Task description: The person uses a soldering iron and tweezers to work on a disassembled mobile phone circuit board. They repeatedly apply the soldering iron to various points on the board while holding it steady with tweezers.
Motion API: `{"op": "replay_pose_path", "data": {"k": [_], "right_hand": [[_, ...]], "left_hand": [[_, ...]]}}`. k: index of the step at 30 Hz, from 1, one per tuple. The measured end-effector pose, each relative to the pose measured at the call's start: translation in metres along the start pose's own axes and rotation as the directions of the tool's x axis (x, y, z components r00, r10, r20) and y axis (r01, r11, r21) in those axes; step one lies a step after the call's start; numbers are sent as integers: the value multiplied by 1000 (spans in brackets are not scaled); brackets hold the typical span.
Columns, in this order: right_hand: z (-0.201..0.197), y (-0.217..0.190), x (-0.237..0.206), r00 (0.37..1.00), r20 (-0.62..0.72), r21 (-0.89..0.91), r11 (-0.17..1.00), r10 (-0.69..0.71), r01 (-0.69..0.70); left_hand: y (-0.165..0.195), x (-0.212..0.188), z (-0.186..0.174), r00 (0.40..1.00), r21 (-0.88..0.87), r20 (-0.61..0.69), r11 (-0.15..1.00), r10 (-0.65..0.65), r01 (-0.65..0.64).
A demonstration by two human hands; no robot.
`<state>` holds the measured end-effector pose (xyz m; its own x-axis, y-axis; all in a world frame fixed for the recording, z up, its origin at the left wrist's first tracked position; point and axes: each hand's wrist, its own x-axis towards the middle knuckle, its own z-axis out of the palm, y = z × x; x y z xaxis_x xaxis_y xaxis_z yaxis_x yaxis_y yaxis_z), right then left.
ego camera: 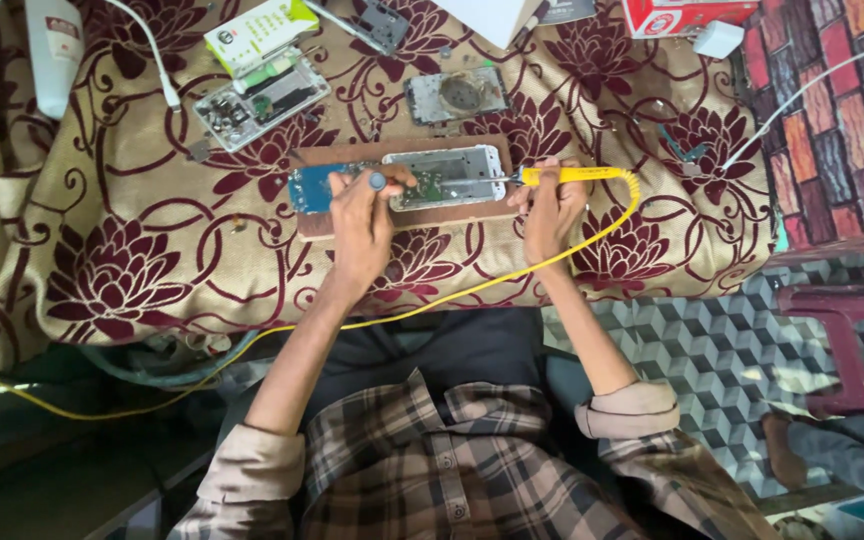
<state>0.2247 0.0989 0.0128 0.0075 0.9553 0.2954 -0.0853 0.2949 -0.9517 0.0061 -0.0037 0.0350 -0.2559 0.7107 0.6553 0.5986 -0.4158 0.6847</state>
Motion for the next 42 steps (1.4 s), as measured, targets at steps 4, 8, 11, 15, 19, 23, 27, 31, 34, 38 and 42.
{"op": "replay_pose_path", "data": {"k": [4, 8, 11, 15, 19, 23, 27, 31, 34, 38, 42], "right_hand": [[4, -21, 7, 998, 58, -65, 997, -32, 36], [7, -41, 24, 958, 196, -229, 940, -210, 253], [13, -50, 28, 922, 273, -276, 896, -274, 348], [21, -58, 40, 920, 341, -320, 896, -194, 308], [29, -65, 59, 903, 419, -389, 878, -101, 279], [36, -71, 77, 825, 563, -343, 894, -51, 289], [44, -73, 90, 782, 623, -365, 888, 11, 278], [44, -73, 97, 675, 711, -288, 793, -198, 536], [38, -73, 96, 591, 749, -257, 691, -299, 675], [43, -69, 82, 655, 668, -317, 661, -354, 680], [44, -70, 66, 718, 563, -309, 702, -409, 642]], "left_hand": [[1, 2, 0, 1000, -21, 3, 1000, 20, -20], [2, 1, -1, 1000, -30, 20, 999, 14, -13], [2, 2, -1, 1000, -27, 12, 999, 20, -19], [0, 2, -1, 1000, -29, 10, 999, 17, -17], [-1, 1, -1, 1000, -31, 10, 999, 25, -25], [1, 1, 0, 1000, -32, 2, 999, 5, -5], [3, 4, 0, 1000, -27, -20, 1000, 9, -9], [5, 6, 0, 1000, -15, -8, 1000, -14, 14], [6, 6, 0, 1000, -34, -7, 999, -26, 26], [7, 6, -1, 1000, -33, 8, 999, -21, 21], [8, 7, -1, 1000, -27, 4, 999, -17, 17]]}}
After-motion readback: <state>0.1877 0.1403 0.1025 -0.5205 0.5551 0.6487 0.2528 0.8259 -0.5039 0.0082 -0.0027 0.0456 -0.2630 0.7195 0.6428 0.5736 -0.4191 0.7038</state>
